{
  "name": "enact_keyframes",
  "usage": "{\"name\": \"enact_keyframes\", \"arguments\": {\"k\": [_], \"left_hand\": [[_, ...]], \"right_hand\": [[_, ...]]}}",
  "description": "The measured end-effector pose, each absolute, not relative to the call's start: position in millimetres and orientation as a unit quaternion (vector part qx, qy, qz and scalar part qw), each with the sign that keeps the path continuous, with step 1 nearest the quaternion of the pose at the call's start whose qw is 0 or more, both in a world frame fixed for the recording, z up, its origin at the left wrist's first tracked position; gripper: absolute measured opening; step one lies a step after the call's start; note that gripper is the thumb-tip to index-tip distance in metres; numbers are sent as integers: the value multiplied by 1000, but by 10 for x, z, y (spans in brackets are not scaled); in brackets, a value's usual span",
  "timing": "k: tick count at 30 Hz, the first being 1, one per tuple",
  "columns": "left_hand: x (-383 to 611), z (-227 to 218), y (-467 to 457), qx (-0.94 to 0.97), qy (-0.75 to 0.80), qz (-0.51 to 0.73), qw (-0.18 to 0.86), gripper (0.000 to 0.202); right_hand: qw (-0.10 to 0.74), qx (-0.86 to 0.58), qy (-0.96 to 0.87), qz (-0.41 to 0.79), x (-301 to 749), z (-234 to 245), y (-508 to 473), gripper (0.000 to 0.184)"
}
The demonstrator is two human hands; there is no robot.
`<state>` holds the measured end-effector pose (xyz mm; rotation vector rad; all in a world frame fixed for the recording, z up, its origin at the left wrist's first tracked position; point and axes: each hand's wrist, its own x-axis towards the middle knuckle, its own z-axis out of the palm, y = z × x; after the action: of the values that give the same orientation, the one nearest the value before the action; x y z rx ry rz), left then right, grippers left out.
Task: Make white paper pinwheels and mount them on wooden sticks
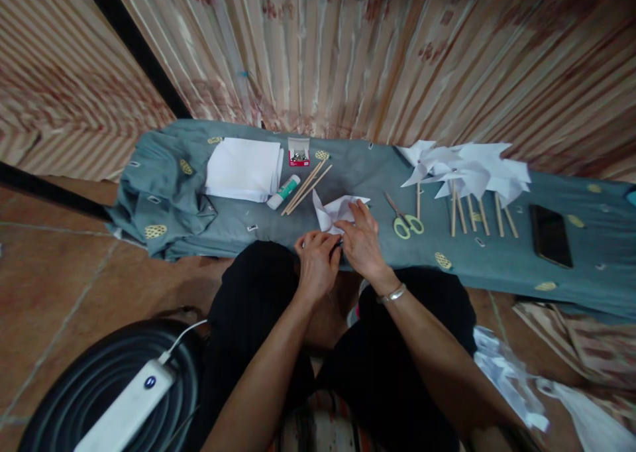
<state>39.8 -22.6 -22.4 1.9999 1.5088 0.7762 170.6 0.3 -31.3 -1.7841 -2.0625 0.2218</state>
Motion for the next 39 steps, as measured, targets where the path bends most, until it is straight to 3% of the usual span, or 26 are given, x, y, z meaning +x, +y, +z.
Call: {"name": "enact_keyframes", "arguments": {"k": [10, 18, 39], "left_hand": [[395, -230, -226, 736, 559, 282, 257, 23], [386, -213, -222, 744, 550, 276, 259, 27], [190, -180, -302, 717, 558, 318, 272, 35]], "right_hand": [[209, -621, -754, 46, 1737, -377, -9, 38], [143, -619, -770, 61, 1703, -284, -5, 35], [160, -607, -778, 25, 1690, -331, 39, 42]]}}
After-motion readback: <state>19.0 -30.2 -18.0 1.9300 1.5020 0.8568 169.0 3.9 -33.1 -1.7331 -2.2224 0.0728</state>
